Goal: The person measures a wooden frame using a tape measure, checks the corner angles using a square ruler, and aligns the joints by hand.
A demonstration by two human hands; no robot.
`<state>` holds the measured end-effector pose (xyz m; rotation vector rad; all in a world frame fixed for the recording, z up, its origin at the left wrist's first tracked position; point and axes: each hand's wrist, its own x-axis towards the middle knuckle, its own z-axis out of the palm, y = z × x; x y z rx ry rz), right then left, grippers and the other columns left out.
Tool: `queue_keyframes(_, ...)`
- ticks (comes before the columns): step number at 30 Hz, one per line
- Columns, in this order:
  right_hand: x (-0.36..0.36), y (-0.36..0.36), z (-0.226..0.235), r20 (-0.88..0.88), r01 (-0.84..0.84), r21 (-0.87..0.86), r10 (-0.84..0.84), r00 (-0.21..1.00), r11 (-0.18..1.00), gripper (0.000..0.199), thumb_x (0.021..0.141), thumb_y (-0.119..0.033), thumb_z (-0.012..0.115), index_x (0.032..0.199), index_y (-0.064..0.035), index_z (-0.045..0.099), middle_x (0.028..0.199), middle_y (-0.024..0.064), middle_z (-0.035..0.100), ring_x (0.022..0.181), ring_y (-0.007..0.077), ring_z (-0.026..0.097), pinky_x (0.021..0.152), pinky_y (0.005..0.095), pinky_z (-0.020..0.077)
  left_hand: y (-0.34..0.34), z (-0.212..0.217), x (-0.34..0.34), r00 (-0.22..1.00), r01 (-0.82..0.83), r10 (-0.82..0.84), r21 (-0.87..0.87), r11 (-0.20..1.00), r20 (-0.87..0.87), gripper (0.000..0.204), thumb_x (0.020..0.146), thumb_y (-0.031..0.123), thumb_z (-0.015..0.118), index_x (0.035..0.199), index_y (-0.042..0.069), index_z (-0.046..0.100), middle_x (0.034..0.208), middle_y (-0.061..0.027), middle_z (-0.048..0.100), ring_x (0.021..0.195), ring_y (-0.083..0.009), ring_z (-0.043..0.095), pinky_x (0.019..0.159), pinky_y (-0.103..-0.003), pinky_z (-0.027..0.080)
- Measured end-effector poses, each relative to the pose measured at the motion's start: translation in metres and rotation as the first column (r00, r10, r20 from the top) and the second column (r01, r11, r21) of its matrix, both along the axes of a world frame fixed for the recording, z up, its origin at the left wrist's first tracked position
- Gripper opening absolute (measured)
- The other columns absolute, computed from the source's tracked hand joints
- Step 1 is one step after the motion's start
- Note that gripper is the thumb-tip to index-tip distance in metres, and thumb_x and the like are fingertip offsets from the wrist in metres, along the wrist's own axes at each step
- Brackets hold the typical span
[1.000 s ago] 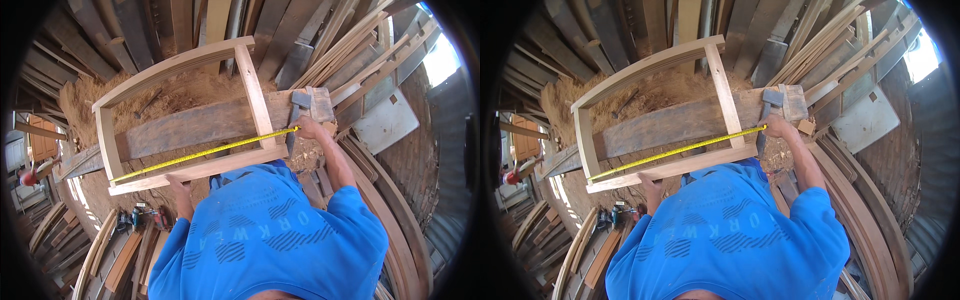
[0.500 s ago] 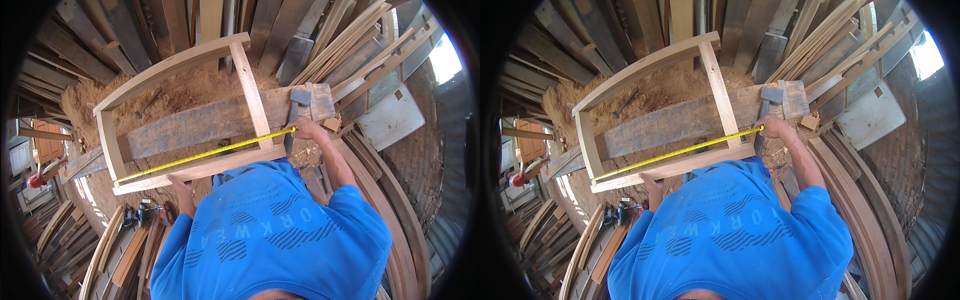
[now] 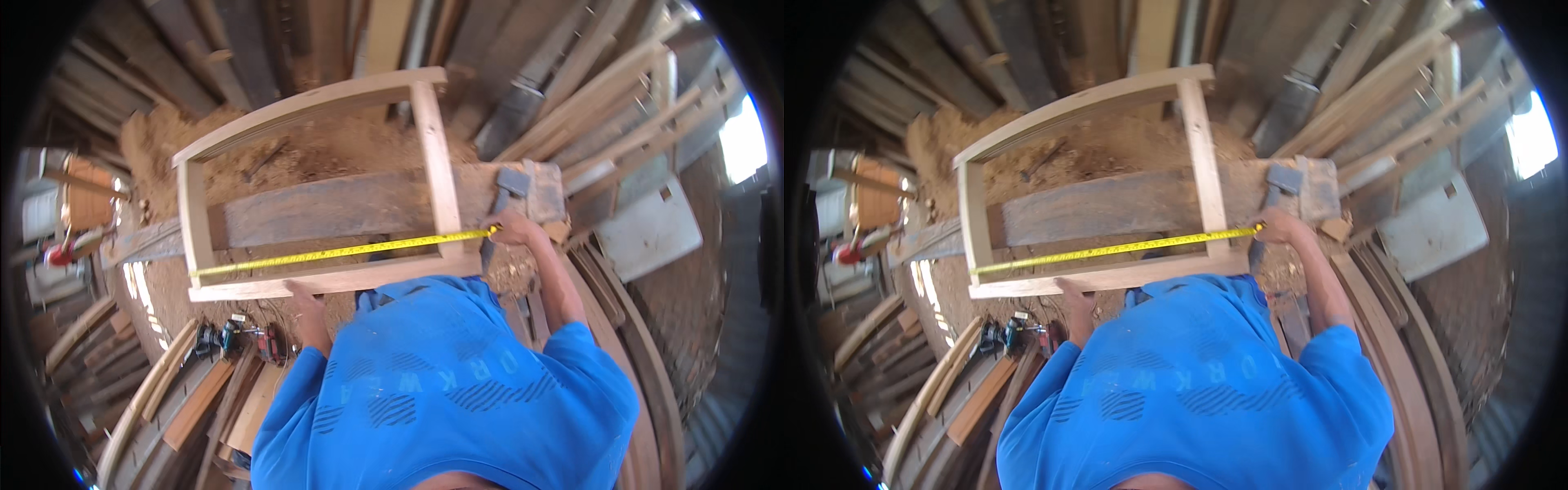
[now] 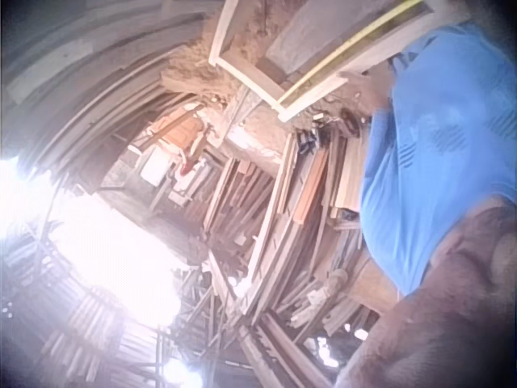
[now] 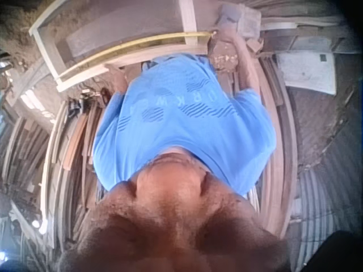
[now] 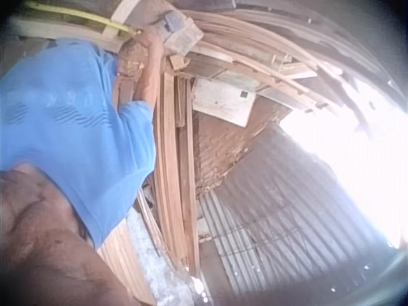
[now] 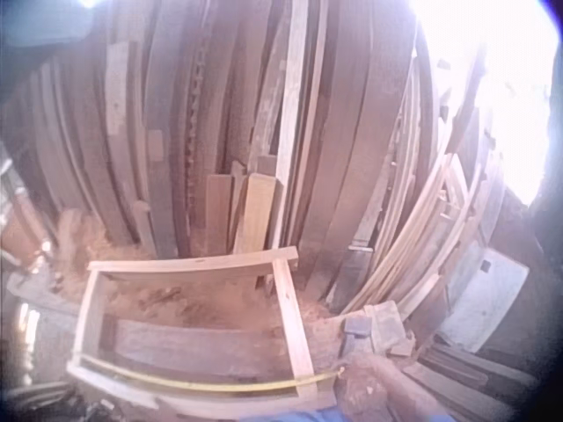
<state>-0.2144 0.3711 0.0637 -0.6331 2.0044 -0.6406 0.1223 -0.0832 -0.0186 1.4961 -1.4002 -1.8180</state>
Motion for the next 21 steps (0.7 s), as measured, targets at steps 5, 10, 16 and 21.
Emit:
queue_keyframes(5,-0.032,-0.058,-0.001,-0.079,-0.095,-0.141,0.085,0.993,0.985,0.038,0.076,-0.016,0.066,0.113,-0.0072,0.071,0.099,0.0191,0.071,0.090,0.0320,0.068,0.082,0.0399,0.0526,-0.012,-0.026,-0.013,0.949,-0.311,0.315,0.178,0.934,0.007,0.098,0.089,0.078,0.043,0.155,0.006,0.024,0.153,-0.0156,0.036,0.140,-0.0346,0.037,0.114,-0.055,0.030)
queue_keyframes(10,-0.078,-0.136,0.019,-0.207,0.041,-0.049,-0.050,0.977,0.998,0.035,0.079,-0.017,0.067,0.111,-0.0044,0.071,0.107,0.0204,0.070,0.098,0.0356,0.067,0.090,0.0398,0.0519,-0.020,-0.056,0.002,0.880,-0.331,0.391,0.243,0.912,-0.269,0.096,0.090,0.076,0.044,0.155,0.008,0.023,0.153,-0.0149,0.037,0.139,-0.0335,0.038,0.116,-0.048,0.031)
queue_keyframes(16,-0.136,-0.166,0.019,-0.266,0.091,-0.029,-0.095,0.959,0.995,0.030,0.080,-0.017,0.068,0.109,-0.0087,0.073,0.111,0.0199,0.069,0.107,0.0361,0.064,0.098,0.0412,0.0481,-0.005,-0.032,-0.005,0.852,-0.365,0.472,0.389,0.846,-0.226,0.074,0.095,0.066,0.048,0.144,0.012,0.038,0.136,-0.0119,0.051,0.126,-0.0317,0.050,0.108,-0.049,0.041)
queue_keyframes(21,-0.175,-0.156,0.028,-0.432,0.044,-0.089,-0.078,0.898,0.995,0.030,0.076,-0.009,0.066,0.105,-0.0056,0.073,0.102,0.0198,0.070,0.100,0.0352,0.065,0.091,0.0413,0.0512,-0.001,-0.033,-0.002,0.846,-0.389,0.484,0.362,0.847,-0.224,0.075,0.095,0.065,0.049,0.145,0.012,0.037,0.135,-0.0114,0.052,0.125,-0.0308,0.051,0.108,-0.046,0.041)
